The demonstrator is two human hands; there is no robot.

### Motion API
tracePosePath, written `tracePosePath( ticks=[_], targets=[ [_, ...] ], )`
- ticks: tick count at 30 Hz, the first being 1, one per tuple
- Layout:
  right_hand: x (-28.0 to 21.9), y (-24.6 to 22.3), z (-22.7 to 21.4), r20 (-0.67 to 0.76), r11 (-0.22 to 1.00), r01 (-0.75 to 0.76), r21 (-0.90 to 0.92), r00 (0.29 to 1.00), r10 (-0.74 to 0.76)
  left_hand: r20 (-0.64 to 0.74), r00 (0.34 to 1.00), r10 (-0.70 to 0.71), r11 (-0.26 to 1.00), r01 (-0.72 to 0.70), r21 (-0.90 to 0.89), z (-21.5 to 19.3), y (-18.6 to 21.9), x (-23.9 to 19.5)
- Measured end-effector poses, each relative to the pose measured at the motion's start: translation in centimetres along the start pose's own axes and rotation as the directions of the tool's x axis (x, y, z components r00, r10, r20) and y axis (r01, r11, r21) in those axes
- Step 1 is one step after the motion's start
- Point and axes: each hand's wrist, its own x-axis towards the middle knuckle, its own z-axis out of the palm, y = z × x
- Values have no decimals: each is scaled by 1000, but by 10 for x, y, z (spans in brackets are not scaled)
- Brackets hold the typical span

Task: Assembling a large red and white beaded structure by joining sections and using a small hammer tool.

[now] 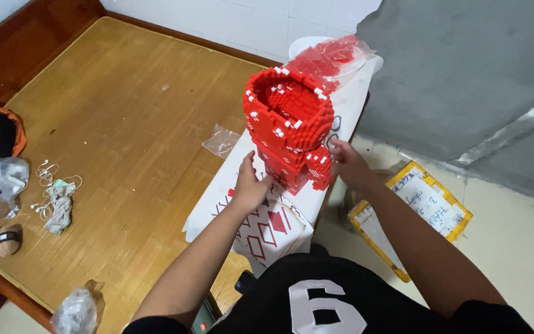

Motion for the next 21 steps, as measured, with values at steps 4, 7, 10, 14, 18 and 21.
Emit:
tracePosePath(
  ticks=[4,7,10,14,18,21],
  targets=[
    [17,39,0,83,988,146,57,985,-150,7,1000,11,999,-11,36,11,7,-15],
    [26,53,1,114,955,263,137,954,-278,3,999,51,997,-51,53,19,27,-27],
    [48,80,-4,114,945,301,125,942,-315,-78,991,110,992,-114,-47,24,39,-27],
    [50,57,-25,232,964,247,93,937,-263,-437,848,299,943,-333,0,24,19,-7],
    [30,40,-46,330,953,301,6,900,-286,-658,350,667,684,-637,356,10,24,5],
    [1,15,-60,430,964,233,-127,889,-158,-581,359,731,680,-464,568,13,87,-30]
  ],
)
